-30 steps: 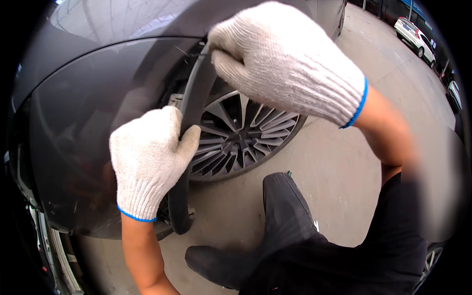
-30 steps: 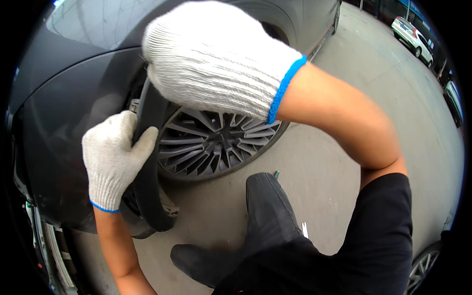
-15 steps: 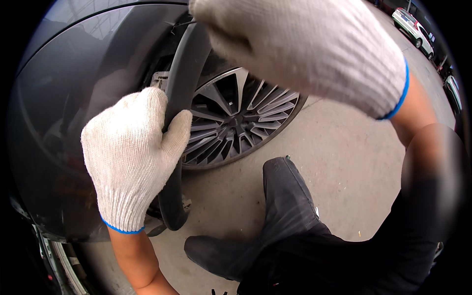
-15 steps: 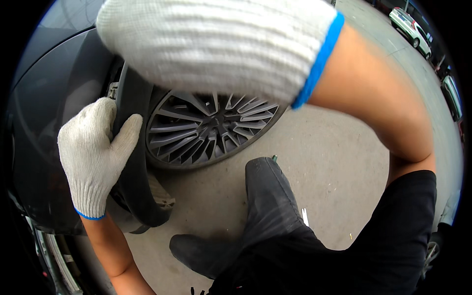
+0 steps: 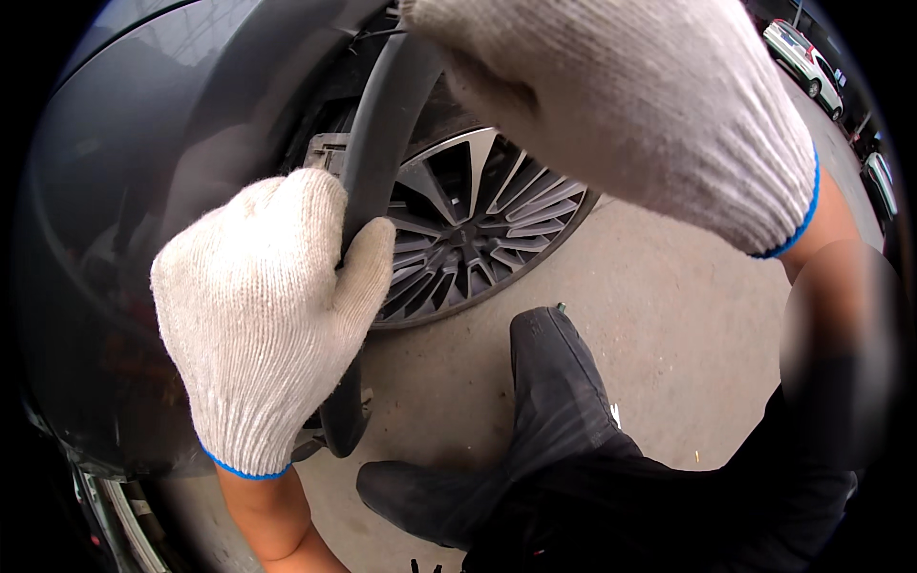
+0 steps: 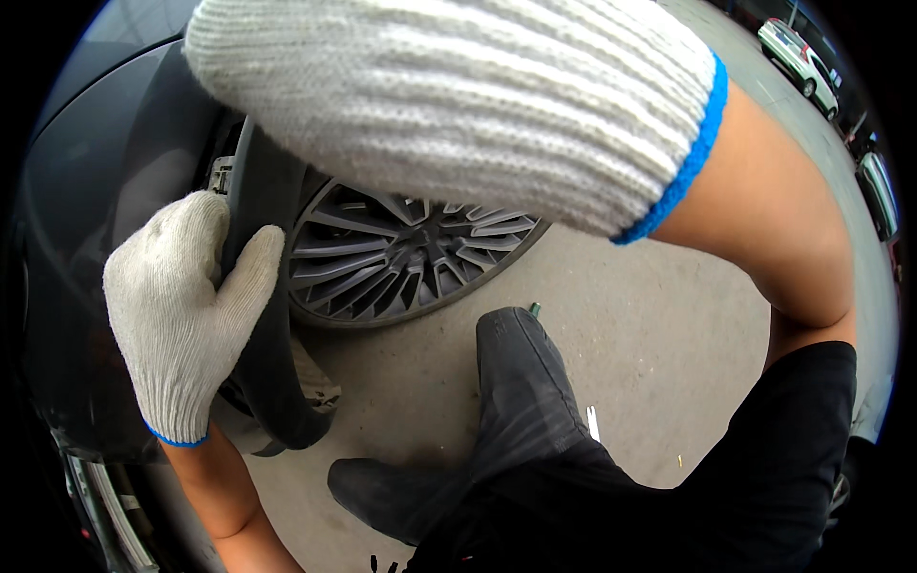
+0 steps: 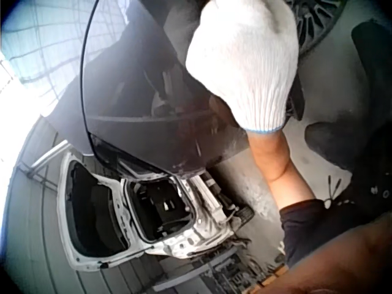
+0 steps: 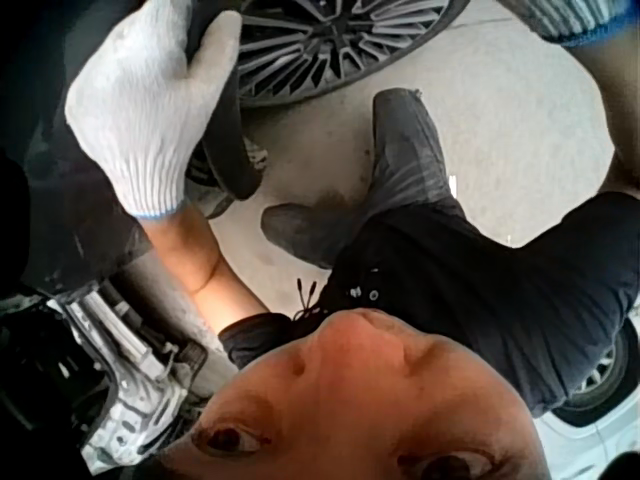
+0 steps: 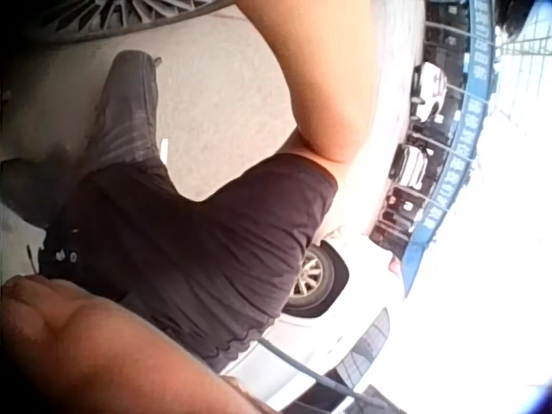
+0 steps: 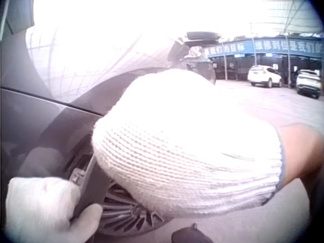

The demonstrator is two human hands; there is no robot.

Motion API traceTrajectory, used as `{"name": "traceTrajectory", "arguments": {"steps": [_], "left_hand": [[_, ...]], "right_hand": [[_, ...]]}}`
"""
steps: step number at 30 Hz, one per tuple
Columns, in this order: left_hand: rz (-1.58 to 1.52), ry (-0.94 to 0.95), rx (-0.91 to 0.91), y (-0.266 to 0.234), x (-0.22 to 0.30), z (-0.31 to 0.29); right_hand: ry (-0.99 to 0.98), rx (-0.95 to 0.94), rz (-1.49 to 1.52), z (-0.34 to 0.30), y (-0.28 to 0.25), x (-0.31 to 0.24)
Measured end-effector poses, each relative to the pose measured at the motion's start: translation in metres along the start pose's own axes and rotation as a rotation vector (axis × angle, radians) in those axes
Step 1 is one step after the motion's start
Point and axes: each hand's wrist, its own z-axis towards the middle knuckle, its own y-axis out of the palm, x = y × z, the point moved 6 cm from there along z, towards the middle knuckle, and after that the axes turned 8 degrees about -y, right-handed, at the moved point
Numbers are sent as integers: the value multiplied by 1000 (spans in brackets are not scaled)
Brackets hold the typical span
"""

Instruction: The person removes a plastic trim piece from the front bumper of a gray car using a screwdriver and a pry tool. They then move to the rear wheel arch and remove a black plastic trim piece by prying it loose and pulling it away from the body.

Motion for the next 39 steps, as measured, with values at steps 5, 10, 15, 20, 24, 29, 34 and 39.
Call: {"name": "traceTrajectory", "arguments": {"steps": [5,10,15,20,24,29,34,39], "left_hand": [[-29,13,18,-6,2,0],[-24,26,57,-3,-1,1],[-42,34,93,-3,3,1],[-22,58,104,-2,1,-1],[-36,29,112,-6,4,4],[20,39,63,-3,1,1],[37,9,32,-5,0,1],[47,-3,15,-6,1,2]], "right_hand": [[-4,27,-25,2,-7,2],[-55,139,-51,29,-6,12],[-187,238,-123,29,-18,25],[137,104,109,49,-11,25],[157,186,72,44,-13,29],[184,209,191,34,-30,30],[170,231,148,33,-35,29],[-14,326,101,31,-28,25]]}}
